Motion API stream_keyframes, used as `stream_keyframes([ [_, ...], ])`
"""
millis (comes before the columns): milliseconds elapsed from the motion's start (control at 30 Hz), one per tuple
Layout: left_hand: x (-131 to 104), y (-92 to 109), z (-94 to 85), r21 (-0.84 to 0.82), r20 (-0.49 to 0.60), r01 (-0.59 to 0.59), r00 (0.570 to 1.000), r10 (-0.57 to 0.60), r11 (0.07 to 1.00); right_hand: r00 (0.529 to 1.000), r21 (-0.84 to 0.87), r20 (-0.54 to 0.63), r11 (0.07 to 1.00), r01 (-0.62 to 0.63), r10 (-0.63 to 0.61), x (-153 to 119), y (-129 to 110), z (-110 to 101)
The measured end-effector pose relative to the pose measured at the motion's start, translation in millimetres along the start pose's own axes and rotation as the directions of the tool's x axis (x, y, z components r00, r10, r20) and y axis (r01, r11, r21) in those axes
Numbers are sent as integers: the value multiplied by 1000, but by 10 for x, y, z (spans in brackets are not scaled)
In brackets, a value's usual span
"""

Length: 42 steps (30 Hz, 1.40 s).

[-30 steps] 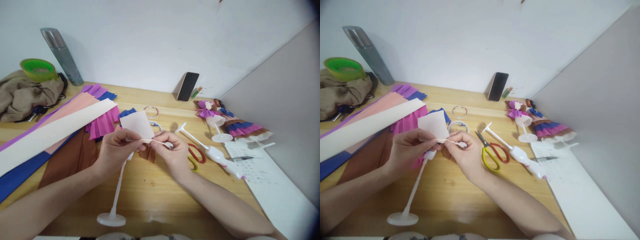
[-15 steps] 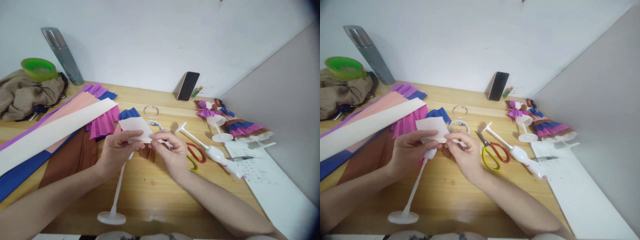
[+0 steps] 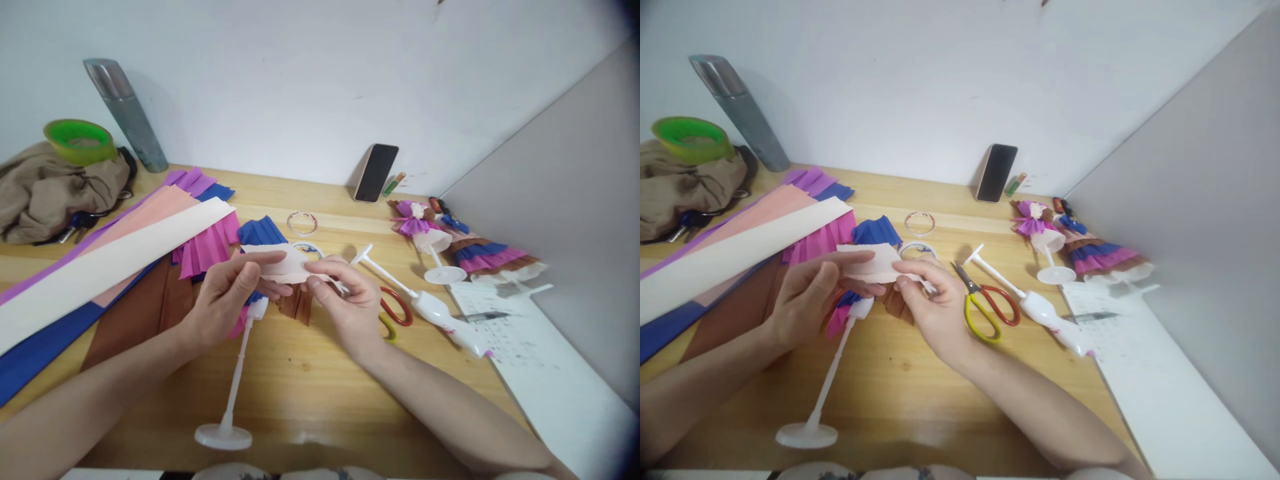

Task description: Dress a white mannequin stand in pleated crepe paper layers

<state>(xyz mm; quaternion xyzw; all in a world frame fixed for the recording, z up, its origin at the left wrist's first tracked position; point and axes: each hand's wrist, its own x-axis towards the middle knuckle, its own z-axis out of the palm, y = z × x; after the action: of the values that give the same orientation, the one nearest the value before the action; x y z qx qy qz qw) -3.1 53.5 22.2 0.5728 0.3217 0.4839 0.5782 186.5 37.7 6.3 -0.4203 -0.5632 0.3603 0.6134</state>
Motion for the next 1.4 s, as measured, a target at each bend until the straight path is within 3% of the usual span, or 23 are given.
stream_keyframes([
  [133, 13, 23, 19, 50, -7, 76, 997, -75, 996, 1000, -13, 1, 1000, -7, 7, -6, 3, 5],
  [233, 26, 24, 71, 147, -74, 137, 989, -127, 980, 1000, -35, 7, 999, 3, -3, -5, 9, 6],
  [433, 12, -38, 110, 211, -189, 110, 980, -70, 971, 999, -94, 9, 994, 47, -47, 7, 5, 21],
  [667, -11, -28, 157, 170, -220, 65, 975, -27, 983, 998, -133, -1, 989, 70, -71, -1, -1, 20],
  [867, 15, 22, 198, 114, -275, 141, 956, -105, 984, 998, -124, 11, 990, 59, -58, 6, -2, 30],
  [1133, 30, 16, 210, 142, -267, 141, 959, -99, 980, 1000, -62, 14, 998, -25, 26, -4, 19, 71],
  [1400, 27, -17, 192, 192, -223, 97, 973, -53, 977, 973, -15, 89, 977, -213, 214, 5, -38, 55],
])
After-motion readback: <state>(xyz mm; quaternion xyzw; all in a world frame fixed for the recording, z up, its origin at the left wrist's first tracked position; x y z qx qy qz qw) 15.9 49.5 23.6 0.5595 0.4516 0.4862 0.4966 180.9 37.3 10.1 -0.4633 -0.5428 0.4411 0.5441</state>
